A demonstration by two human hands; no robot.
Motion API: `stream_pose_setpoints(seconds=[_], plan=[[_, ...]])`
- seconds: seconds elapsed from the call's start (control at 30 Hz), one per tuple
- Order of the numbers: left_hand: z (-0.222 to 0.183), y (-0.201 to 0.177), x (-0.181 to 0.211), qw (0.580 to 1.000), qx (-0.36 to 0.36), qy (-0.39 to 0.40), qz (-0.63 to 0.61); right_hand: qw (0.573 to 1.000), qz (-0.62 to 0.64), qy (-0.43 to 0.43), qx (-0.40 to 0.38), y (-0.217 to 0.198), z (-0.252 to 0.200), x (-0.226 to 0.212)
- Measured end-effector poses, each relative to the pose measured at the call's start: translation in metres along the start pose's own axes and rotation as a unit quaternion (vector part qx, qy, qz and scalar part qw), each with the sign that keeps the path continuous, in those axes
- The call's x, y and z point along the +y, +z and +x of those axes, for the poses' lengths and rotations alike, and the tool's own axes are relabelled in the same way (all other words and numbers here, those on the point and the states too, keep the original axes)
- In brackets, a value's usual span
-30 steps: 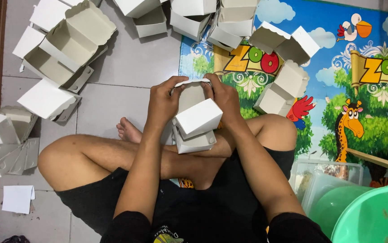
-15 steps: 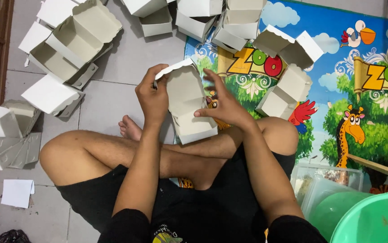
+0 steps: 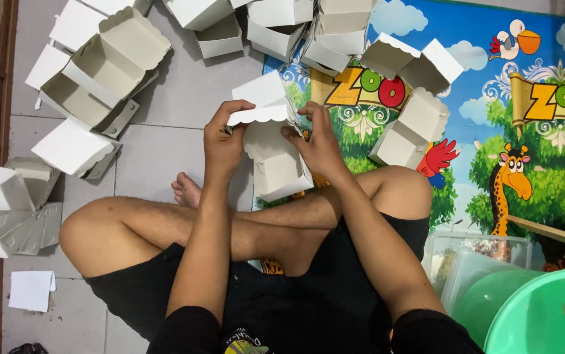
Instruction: The person folds flat cardboard templates into three-dimensional boxes.
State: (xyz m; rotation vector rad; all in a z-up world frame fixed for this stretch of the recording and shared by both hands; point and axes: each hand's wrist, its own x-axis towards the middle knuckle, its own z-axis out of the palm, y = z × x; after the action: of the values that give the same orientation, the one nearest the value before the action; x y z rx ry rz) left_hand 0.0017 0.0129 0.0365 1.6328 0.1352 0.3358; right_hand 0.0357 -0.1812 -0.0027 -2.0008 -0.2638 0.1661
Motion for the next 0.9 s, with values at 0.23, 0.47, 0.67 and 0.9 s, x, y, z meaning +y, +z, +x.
stream_pose_setpoints(seconds=[0.23,0.47,0.67,0.9], plan=[[0.001,-0.007,0.004,0.998,-0.059,0.006,-0.031,0.987,-0.092,-0.081,0.1,-0.001,-0.007,-0.033],[-0.002,-0.004,0.0,0.999,-0.037,-0.016,-0.021,0.983,0.036,-0.156,0.085,-0.001,-0.003,-0.024],[-0.003,0.004,-0.01,0.999,-0.036,-0.011,0.023,0.976,0.187,-0.034,0.104,0.007,0.0,0.01],[-0.016,-0.012,0.009,0.979,-0.137,-0.145,0.041,0.925,0.349,0.134,0.07,0.034,-0.001,-0.026]])
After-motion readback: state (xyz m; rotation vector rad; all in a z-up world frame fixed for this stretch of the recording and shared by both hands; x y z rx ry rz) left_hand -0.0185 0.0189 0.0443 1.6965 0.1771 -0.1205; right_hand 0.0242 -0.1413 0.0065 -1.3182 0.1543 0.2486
